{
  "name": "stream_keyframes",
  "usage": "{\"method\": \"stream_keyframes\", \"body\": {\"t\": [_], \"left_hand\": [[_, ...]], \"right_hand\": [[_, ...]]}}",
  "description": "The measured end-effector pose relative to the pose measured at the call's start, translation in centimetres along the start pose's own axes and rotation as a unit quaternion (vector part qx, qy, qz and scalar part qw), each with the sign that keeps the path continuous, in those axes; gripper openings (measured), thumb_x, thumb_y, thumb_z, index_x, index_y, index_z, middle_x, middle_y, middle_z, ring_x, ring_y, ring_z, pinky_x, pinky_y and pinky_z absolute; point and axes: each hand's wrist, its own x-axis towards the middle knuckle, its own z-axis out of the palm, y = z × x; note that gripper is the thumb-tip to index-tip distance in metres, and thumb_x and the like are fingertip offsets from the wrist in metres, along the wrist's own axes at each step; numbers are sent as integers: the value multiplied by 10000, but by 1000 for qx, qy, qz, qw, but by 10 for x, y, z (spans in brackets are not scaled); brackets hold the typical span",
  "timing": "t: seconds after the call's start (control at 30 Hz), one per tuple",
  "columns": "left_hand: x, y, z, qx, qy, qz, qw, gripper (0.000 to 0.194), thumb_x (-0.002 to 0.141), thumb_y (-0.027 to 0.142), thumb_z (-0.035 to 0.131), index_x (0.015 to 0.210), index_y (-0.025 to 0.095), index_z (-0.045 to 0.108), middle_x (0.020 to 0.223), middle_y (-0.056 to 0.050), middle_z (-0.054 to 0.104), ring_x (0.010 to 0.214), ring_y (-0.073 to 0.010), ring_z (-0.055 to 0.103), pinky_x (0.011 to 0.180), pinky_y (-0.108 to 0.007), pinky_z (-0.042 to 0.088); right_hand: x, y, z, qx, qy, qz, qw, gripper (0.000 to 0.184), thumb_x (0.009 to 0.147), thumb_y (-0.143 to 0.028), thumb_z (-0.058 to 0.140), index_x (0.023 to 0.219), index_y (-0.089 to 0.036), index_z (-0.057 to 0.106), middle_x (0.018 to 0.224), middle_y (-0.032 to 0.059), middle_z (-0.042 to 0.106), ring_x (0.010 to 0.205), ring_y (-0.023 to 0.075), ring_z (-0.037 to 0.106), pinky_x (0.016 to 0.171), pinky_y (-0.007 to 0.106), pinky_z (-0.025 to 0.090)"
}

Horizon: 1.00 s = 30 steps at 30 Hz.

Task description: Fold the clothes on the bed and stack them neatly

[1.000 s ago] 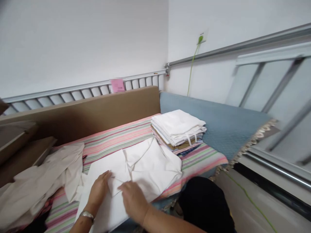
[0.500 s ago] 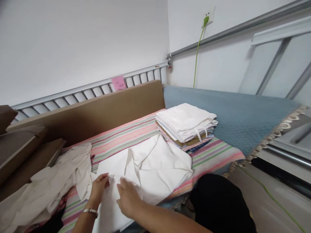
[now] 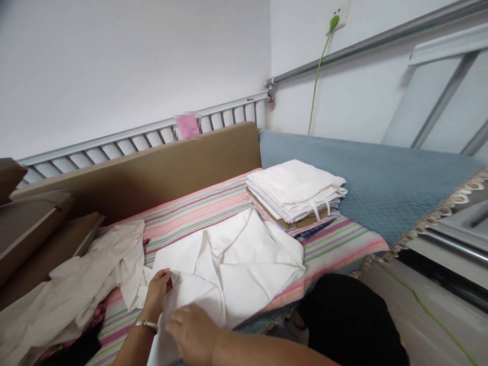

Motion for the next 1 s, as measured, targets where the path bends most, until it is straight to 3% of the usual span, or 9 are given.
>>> {"method": "stream_keyframes", "body": {"t": [0.13,0.27,0.33,0.47,0.57,0.63,0.7,0.8,1.0], "left_hand": [[0,11,5,104,6,35,994,247,630,352,538,788,163,566,622,-18,599,588,-171,557,615,-303,414],[-5,29,22,189,7,96,977,221,624,248,593,835,198,630,705,-31,641,674,-181,558,673,-296,362],[-7,36,28,204,2,120,972,128,695,314,573,719,201,628,691,-36,638,677,-177,547,681,-290,352],[-10,38,28,197,8,125,972,483,837,539,347,535,198,512,514,-13,544,537,-160,475,604,-290,358],[-15,35,22,187,10,122,975,554,846,594,270,550,196,517,496,-10,532,528,-167,489,576,-295,386],[-20,35,22,187,-22,151,970,534,839,592,320,654,179,604,631,-41,627,645,-191,568,665,-315,440],[-24,34,26,203,-54,219,953,485,842,558,369,834,177,670,867,-78,690,855,-223,608,836,-363,450],[-30,26,40,263,-61,330,905,438,875,474,361,1077,211,646,1186,-81,625,1170,-245,503,1023,-435,359],[-44,-18,78,460,-55,374,804,487,893,413,322,1352,272,401,1443,-35,383,1365,-279,259,1078,-546,234]], "right_hand": [[-11,-3,13,0,-8,56,998,599,845,-433,521,1334,-107,403,1384,156,422,1297,287,324,1082,420,261],[-14,6,1,-4,8,136,991,629,886,-411,461,1399,-76,320,1485,177,247,1391,291,125,1138,434,137],[-12,10,-6,-9,10,152,988,625,886,-404,462,1401,-77,322,1492,179,224,1395,295,104,1140,448,130],[-6,22,-18,-12,30,167,985,603,891,-448,450,1400,-144,341,1497,147,230,1395,290,109,1133,479,137],[-2,36,-29,-28,57,194,979,544,897,-422,451,1374,-168,389,1491,138,253,1394,286,120,1131,495,119],[-1,45,-38,-42,79,226,970,510,891,-394,467,1351,-179,423,1486,139,267,1393,287,122,1125,512,113],[-4,51,-46,-50,103,253,961,493,881,-368,488,1340,-196,437,1481,128,286,1394,279,130,1121,514,128],[-16,56,-59,-52,133,271,952,492,872,-346,498,1343,-223,428,1483,105,293,1392,260,152,1116,501,166],[-68,80,-95,-67,184,312,930,436,845,-249,498,1280,-209,506,1447,102,365,1359,256,258,1105,495,220]]}}
